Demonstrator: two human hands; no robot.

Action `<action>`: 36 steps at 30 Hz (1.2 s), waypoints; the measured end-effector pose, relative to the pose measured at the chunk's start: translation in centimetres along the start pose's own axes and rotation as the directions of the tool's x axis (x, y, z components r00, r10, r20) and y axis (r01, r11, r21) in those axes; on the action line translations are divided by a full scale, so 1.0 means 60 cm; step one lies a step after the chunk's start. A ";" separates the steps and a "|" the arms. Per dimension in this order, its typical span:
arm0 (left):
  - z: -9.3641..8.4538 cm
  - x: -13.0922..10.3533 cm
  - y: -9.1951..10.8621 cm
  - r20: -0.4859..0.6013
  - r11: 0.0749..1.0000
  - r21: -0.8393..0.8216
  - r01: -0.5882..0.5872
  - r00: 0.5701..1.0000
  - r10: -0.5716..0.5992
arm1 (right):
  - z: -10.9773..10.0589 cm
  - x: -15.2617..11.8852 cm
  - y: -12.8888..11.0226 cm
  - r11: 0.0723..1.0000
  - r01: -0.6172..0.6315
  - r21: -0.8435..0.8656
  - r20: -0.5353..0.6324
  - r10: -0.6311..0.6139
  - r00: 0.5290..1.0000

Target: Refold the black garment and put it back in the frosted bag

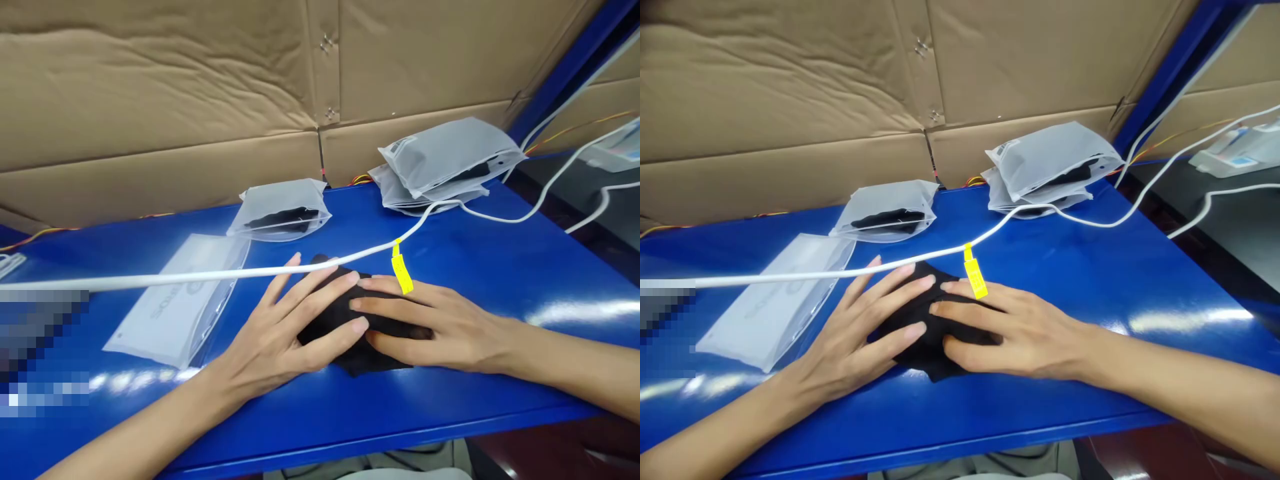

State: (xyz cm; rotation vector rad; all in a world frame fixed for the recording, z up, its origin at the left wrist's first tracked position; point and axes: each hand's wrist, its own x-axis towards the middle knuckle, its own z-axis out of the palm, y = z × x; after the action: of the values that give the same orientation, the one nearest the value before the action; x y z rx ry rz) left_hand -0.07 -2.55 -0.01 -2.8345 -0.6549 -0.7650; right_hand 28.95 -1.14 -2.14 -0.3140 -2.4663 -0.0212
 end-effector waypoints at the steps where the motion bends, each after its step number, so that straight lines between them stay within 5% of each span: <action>1: 0.000 0.000 0.001 0.004 1.000 0.020 -0.002 1.000 0.002 | 0.002 0.003 -0.003 1.000 0.011 -0.015 -0.040 -0.011 0.999; 8: -0.004 0.003 0.002 0.022 0.992 0.119 0.030 0.999 -0.033 | 0.022 0.010 -0.017 0.996 0.068 -0.063 -0.214 -0.080 0.973; 14: -0.008 0.001 -0.019 0.215 0.998 -0.055 0.010 0.977 0.002 | 0.004 0.001 -0.006 0.994 0.082 0.067 0.023 -0.083 0.996; 19: -0.003 -0.001 -0.020 0.170 0.999 0.001 0.045 0.984 -0.045 | 0.003 0.000 -0.013 0.999 0.037 -0.040 0.093 -0.033 0.995; 26: -0.007 0.001 -0.016 0.180 0.999 -0.021 0.030 0.983 -0.026 | 0.004 0.009 -0.026 0.972 -0.235 -0.030 0.154 0.237 0.959; 31: -0.006 -0.002 -0.006 0.137 0.993 0.111 0.043 0.989 -0.058 | 0.007 0.011 -0.030 0.977 -0.137 -0.161 0.020 0.142 0.990; 36: -0.009 0.004 -0.007 0.098 0.983 0.171 0.068 0.992 -0.086 | 0.001 0.010 -0.025 0.940 -0.054 -0.336 0.008 0.060 0.998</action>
State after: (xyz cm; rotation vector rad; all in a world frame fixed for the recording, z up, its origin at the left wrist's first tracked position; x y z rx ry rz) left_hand -0.31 -2.21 0.56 -2.7233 -0.8078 -0.5465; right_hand 28.09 -2.48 -1.72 -0.5338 -2.4645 -0.4211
